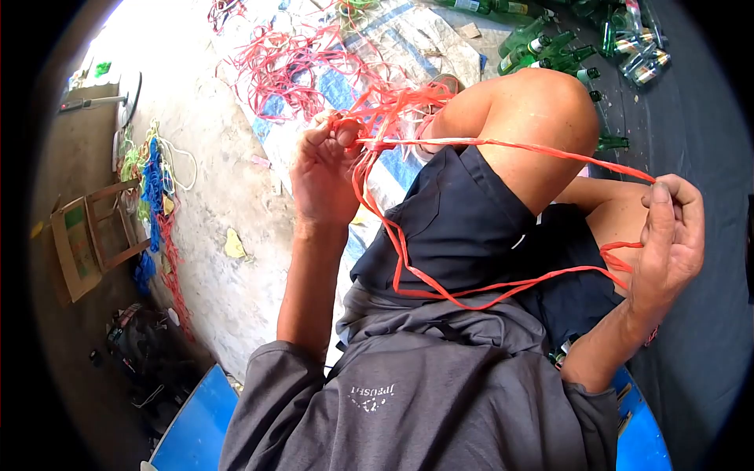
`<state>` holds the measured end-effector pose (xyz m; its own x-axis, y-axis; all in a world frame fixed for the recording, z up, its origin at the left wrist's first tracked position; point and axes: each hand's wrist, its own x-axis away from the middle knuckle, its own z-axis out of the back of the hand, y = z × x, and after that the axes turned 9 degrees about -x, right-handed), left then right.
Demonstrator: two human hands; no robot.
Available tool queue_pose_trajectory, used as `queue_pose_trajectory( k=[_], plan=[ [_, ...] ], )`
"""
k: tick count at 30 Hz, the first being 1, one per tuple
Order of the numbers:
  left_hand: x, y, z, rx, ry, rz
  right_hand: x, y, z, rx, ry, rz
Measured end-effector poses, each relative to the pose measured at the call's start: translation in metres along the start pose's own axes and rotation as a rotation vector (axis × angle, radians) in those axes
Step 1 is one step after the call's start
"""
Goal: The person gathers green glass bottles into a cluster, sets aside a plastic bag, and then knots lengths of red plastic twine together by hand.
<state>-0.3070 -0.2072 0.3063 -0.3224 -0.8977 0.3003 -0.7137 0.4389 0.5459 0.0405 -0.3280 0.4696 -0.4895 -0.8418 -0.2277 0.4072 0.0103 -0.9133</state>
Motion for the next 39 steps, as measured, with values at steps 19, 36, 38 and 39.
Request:
queue_pose_trajectory(
  k=[19,36,38,39],
  plan=[
    [-0.003,-0.019,-0.007,-0.034,0.136,-0.012,0.007,-0.003,0.028,-0.066,0.098,-0.015],
    [-0.007,-0.035,-0.027,-0.393,0.148,-0.060,0.002,-0.006,0.074,-0.120,0.269,-0.005],
    [-0.008,-0.036,-0.023,-0.416,0.145,-0.066,0.001,-0.006,0.080,-0.122,0.271,-0.001],
    [-0.009,-0.036,-0.023,-0.427,0.143,-0.069,0.000,-0.006,0.084,-0.123,0.272,0.001]
  ],
)
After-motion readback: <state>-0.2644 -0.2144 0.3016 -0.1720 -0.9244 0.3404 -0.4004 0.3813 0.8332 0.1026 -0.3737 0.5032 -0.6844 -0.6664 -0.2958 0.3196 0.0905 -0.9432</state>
